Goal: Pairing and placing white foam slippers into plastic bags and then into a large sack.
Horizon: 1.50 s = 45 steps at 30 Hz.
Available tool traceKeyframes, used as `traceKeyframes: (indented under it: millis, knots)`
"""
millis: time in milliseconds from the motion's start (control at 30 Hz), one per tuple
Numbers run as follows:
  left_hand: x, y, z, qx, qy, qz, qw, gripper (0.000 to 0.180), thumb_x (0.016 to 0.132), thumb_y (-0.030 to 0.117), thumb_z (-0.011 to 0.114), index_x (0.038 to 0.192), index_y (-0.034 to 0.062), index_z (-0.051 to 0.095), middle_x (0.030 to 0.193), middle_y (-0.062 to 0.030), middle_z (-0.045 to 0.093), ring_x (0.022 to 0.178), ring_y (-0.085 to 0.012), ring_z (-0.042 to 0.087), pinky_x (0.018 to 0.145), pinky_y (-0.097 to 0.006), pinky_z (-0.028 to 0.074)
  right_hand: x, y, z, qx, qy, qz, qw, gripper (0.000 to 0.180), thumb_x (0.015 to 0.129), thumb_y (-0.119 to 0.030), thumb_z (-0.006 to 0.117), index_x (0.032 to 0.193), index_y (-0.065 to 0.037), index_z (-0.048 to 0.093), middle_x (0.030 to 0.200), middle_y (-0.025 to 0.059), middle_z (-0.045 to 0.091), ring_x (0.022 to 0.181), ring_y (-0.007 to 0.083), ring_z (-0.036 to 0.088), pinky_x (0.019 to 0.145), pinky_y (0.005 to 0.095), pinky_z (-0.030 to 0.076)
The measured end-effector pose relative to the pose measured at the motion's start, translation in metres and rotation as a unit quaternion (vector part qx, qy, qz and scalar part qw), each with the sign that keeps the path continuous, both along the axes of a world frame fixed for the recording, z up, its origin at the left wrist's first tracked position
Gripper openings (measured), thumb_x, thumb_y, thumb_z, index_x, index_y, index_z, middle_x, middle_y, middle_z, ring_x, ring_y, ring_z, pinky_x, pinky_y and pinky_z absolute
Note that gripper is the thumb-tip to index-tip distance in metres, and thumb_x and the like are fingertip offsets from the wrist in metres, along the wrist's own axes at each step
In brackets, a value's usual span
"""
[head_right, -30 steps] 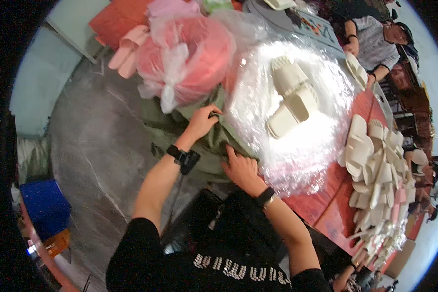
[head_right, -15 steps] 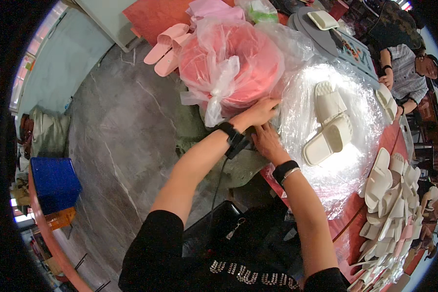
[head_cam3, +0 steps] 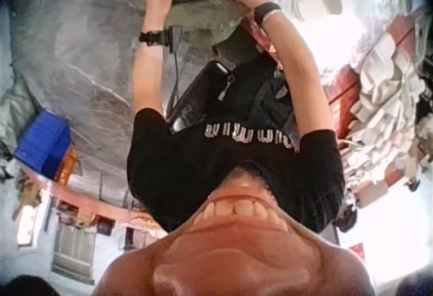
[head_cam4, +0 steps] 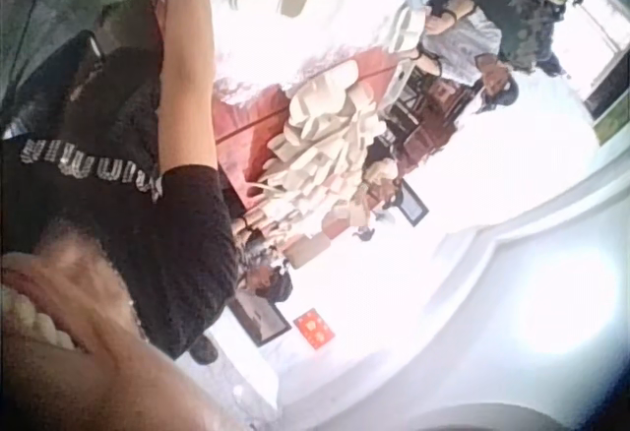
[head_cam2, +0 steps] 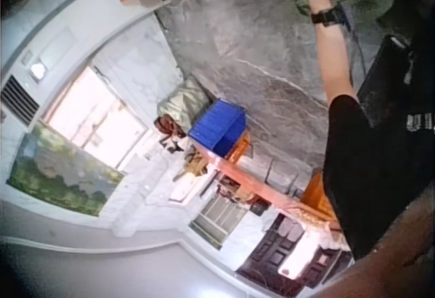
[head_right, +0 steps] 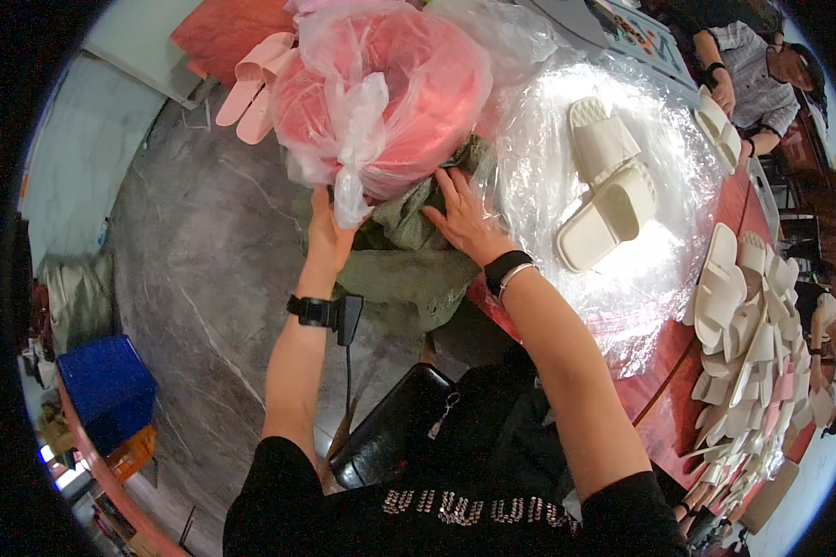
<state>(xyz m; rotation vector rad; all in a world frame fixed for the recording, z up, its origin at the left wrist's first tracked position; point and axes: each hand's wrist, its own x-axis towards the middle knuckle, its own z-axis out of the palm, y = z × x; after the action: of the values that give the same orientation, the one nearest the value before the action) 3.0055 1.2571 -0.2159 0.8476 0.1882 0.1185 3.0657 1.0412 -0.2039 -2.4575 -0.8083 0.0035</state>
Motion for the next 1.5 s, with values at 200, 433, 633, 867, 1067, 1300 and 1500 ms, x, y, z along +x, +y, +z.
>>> traceKeyframes:
  millis: [200,433,633,867,1067,1300,1500]
  knots:
    - [0.009,-0.004,0.018,0.028,0.093,0.096,0.991,0.066,0.084,0.033,0.055,0.134,0.0115,0.018,0.125,-0.0081,0.037,0.116,-0.0237,0.036,0.095,-0.035,0.031,0.003,-0.001,-0.016,-0.078,-0.073,0.002,0.994,0.058,0.081,-0.035,0.053,0.124,0.001,0.036,0.122,0.0209,0.036,0.109,0.0374,0.035,0.095,0.0418,0.031]
    - [0.005,-0.030,0.094,0.841,-0.176,0.092,0.503,0.083,0.059,0.021,0.074,0.130,0.0104,0.033,0.127,-0.0175,0.034,0.119,-0.0328,0.031,0.096,-0.046,0.025,-0.002,-0.004,-0.019,-0.093,-0.039,-0.003,0.995,0.060,0.086,-0.041,0.043,0.130,-0.002,0.030,0.129,0.0203,0.032,0.118,0.0361,0.033,0.097,0.0460,0.026]
    - [0.054,-0.043,0.117,0.925,-0.141,-0.005,0.353,0.067,0.062,0.012,0.065,0.123,0.0117,0.040,0.104,-0.0140,0.045,0.096,-0.0296,0.043,0.079,-0.041,0.033,0.000,-0.008,-0.030,-0.154,-0.116,0.052,0.980,0.060,0.086,-0.040,0.043,0.131,-0.002,0.029,0.130,0.0220,0.031,0.120,0.0365,0.032,0.097,0.0461,0.027]
    - [0.050,-0.040,0.094,0.903,-0.210,0.077,0.367,0.038,0.062,0.007,0.058,0.100,0.0105,0.052,0.089,-0.0036,0.048,0.082,-0.0244,0.046,0.065,-0.037,0.035,-0.004,-0.003,-0.028,-0.113,-0.001,0.023,0.993,0.059,0.088,-0.040,0.038,0.133,-0.005,0.024,0.135,0.0227,0.022,0.123,0.0423,0.022,0.101,0.0506,0.022]
    - [0.075,-0.030,0.105,0.840,-0.202,-0.070,0.499,0.029,0.062,0.012,0.065,0.087,0.0067,0.053,0.076,-0.0112,0.054,0.076,-0.0287,0.053,0.062,-0.038,0.039,0.005,0.001,-0.041,-0.122,-0.030,-0.014,0.992,0.062,0.086,-0.044,0.040,0.133,-0.007,0.025,0.134,0.0173,0.027,0.122,0.0342,0.029,0.099,0.0449,0.027]
    - [0.103,-0.029,0.155,0.756,-0.146,-0.086,0.632,0.026,0.064,0.014,0.069,0.078,0.0023,0.050,0.070,-0.0114,0.058,0.063,-0.0250,0.056,0.059,-0.033,0.042,0.028,0.028,0.018,-0.223,0.072,-0.080,0.969,0.068,0.077,-0.054,0.047,0.129,-0.012,0.037,0.124,0.0120,0.036,0.110,0.0334,0.035,0.087,0.0479,0.035]
    - [0.109,-0.032,0.152,0.632,-0.125,-0.020,0.765,0.024,0.061,0.008,0.068,0.079,0.0051,0.053,0.065,-0.0110,0.056,0.059,-0.0212,0.054,0.058,-0.032,0.043,0.068,0.017,-0.024,-0.164,-0.058,-0.123,0.977,0.060,0.078,-0.055,0.046,0.127,-0.021,0.041,0.134,0.0095,0.027,0.111,0.0360,0.033,0.079,0.0479,0.044]
